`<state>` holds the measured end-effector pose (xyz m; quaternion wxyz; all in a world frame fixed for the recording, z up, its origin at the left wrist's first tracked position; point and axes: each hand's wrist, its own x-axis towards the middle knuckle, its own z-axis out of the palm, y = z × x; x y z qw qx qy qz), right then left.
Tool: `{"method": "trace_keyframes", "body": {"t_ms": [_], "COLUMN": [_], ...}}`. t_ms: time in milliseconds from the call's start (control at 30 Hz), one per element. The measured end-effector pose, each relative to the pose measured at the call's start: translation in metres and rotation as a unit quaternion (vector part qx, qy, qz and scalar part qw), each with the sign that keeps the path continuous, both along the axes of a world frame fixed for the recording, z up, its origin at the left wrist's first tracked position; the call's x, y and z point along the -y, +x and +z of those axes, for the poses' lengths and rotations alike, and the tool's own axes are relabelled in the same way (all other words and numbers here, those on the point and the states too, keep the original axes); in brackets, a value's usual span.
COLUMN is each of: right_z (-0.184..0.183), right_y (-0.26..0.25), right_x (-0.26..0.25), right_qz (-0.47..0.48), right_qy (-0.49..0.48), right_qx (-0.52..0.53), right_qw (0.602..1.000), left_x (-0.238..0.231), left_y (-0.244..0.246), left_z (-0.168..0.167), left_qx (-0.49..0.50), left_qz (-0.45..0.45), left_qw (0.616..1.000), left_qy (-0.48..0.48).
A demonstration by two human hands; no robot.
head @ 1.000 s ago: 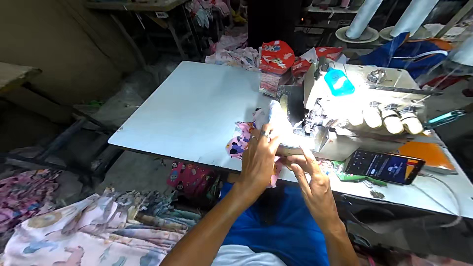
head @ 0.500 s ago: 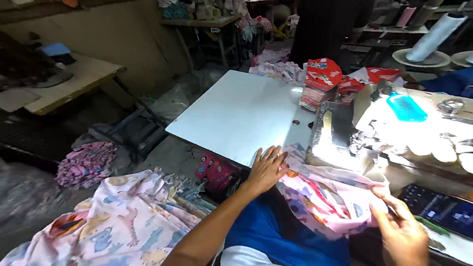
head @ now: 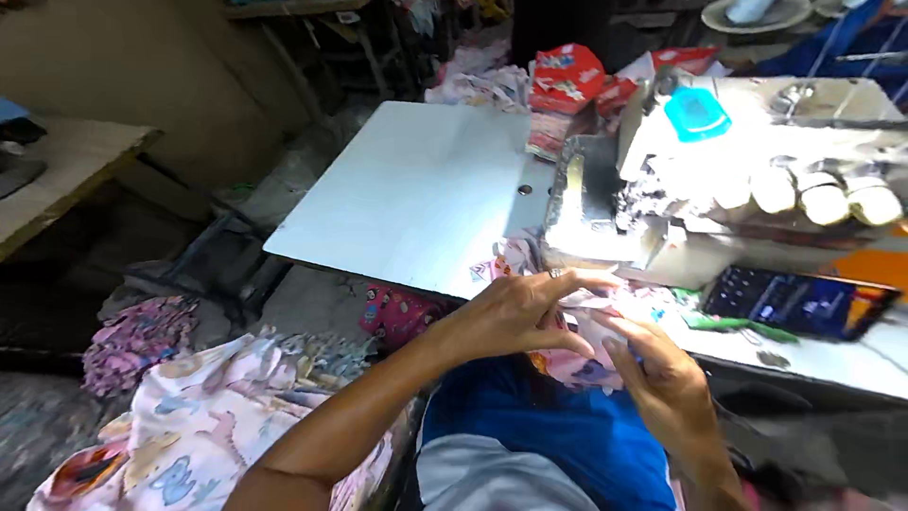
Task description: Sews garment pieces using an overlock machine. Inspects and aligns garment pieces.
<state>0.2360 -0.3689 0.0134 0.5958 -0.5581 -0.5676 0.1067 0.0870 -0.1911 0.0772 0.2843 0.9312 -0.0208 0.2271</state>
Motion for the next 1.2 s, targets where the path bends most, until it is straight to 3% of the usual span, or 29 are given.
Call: {"method": "trace_keyframes", "body": {"t_ms": [100, 233, 300, 367, 467, 533, 600, 667, 767, 867, 967, 1033, 1100, 1200], "right_z": [0.023, 0.032, 0.028, 0.019, 0.007, 0.002, 0.000, 0.010, 0.033, 0.038, 0.023, 0.006, -0.004, -0.014], "right_y": [0.008, 0.032, 0.039, 0.037, 0.027, 0.027, 0.035, 0.042, 0.036, 0.001, -0.040, -0.055, -0.058, -0.052], "right_x": [-0.002, 0.006, 0.012, 0.018, 0.025, 0.028, 0.031, 0.033, 0.034, 0.036, 0.030, 0.021, 0.007, -0.028], "right_qz": [-0.048, -0.106, -0.100, -0.077, -0.060, -0.061, -0.122, -0.203, -0.243, -0.212, -0.087, 0.030, 0.073, 0.035], "right_qy": [0.022, 0.068, 0.073, 0.054, -0.019, -0.083, -0.115, -0.095, -0.049, -0.078, -0.104, -0.098, -0.084, -0.082], "right_qx": [0.033, -0.031, -0.058, -0.097, -0.145, -0.143, -0.069, 0.015, 0.059, 0.081, 0.111, 0.122, 0.130, 0.160], "right_qw": [0.998, 0.992, 0.991, 0.991, 0.987, 0.984, 0.983, 0.975, 0.967, 0.971, 0.984, 0.987, 0.985, 0.983], "left_x": [-0.023, -0.075, -0.087, -0.086, -0.083, -0.090, -0.104, -0.122, -0.145, -0.176, -0.198, -0.188, -0.160, -0.123], "left_y": [0.005, 0.003, 0.001, 0.002, 0.004, 0.010, 0.020, 0.031, 0.035, 0.014, -0.025, -0.052, -0.069, -0.081], "left_z": [0.012, 0.022, 0.030, 0.047, 0.076, 0.091, 0.103, 0.115, 0.128, 0.112, 0.066, 0.037, 0.008, -0.039], "left_qx": [-0.078, -0.172, -0.180, -0.170, -0.126, -0.075, -0.017, 0.054, 0.167, 0.164, 0.051, -0.039, -0.094, -0.187], "left_qz": [0.020, 0.051, 0.076, 0.104, 0.128, 0.140, 0.147, 0.133, 0.119, 0.160, 0.322, 0.386, 0.396, 0.331], "left_qw": [0.992, 0.964, 0.969, 0.980, 0.965, 0.968, 0.977, 0.980, 0.961, 0.955, 0.944, 0.921, 0.912, 0.925], "left_qy": [0.099, 0.196, 0.154, 0.014, -0.192, -0.195, -0.156, -0.141, -0.183, -0.187, -0.049, 0.029, 0.042, 0.003]}}
